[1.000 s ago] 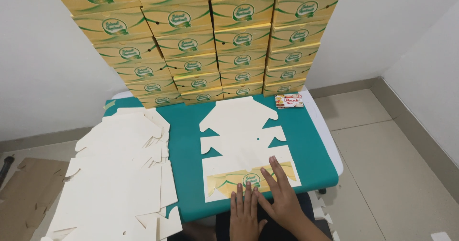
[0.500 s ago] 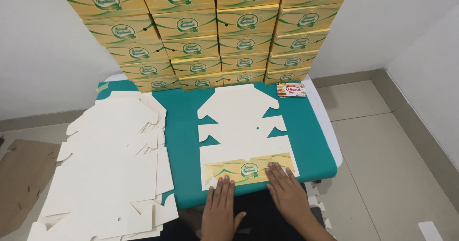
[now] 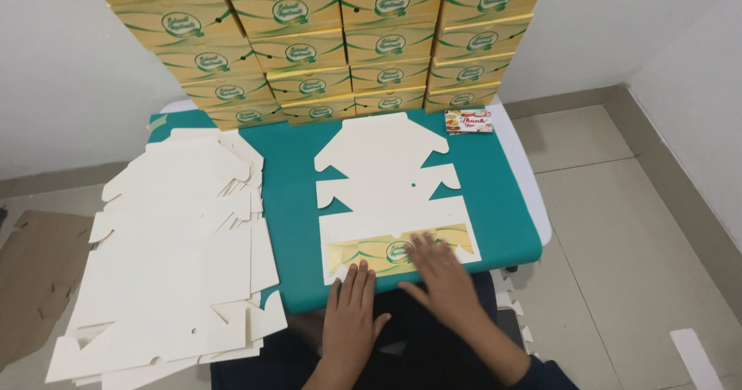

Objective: The person assembles flat cardboard pieces into small boxes by folding the sides and tucking the flaps. They place a small packet inside each box, close the lid, and stack the finished boxes. The person repeats this process for multiple boxes.

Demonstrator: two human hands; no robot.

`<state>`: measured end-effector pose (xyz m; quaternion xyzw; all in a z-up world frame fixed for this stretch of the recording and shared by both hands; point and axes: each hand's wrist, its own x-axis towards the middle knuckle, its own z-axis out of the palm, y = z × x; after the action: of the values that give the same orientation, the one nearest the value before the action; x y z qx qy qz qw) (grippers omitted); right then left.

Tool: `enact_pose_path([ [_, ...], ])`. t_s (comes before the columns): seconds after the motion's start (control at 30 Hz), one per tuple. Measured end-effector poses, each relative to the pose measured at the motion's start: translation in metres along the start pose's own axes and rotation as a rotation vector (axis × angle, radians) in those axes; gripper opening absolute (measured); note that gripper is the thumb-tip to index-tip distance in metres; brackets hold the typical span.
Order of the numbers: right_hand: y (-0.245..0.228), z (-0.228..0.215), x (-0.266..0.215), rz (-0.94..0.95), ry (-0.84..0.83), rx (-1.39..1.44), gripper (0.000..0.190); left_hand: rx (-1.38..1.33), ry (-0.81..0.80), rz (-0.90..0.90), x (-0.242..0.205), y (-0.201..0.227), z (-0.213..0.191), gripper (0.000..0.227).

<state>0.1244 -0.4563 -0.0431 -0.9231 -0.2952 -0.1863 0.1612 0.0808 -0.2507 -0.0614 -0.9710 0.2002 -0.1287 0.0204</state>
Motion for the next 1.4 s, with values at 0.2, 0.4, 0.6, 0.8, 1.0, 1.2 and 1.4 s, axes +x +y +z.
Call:
enact_pose_path([
  [0.2, 0.039, -0.012, -0.002, -0.102, -0.161, -0.084, 0.062, -0.254, 0.084, 0.041, 0.028, -0.024, -0.031, 0.065],
  [0.4, 0.023, -0.047, 0.013, 0.010, -0.393, -0.004, 0.049, -0.334, -0.196, 0.042, 0.034, -0.041, -0.029, 0.063],
  [0.6, 0.020, -0.030, -0.033, -0.108, -0.228, -0.071, 0.048, -0.282, 0.094, 0.147, 0.005, -0.036, -0.021, 0.037],
  [0.8, 0.019, -0.057, -0.008, -0.081, -0.108, 0.029, 0.026, -0.291, 0.344, 0.162, 0.022, -0.040, -0.080, 0.010],
  [1.0, 0.063, -0.076, 0.096, 0.002, -0.308, 0.079, 0.022, -0.449, 0.651, 0.120, 0.046, -0.018, -0.114, 0.013],
  [1.2, 0.126, -0.014, 0.164, 0.171, -0.674, 0.176, 0.036, -0.273, 0.249, -0.042, 0.056, 0.000, -0.023, 0.077],
  [1.4, 0.116, 0.032, 0.124, 0.167, -0.388, -0.092, 0.028, -0.126, 0.183, -0.047, 0.055, 0.001, 0.006, 0.095],
])
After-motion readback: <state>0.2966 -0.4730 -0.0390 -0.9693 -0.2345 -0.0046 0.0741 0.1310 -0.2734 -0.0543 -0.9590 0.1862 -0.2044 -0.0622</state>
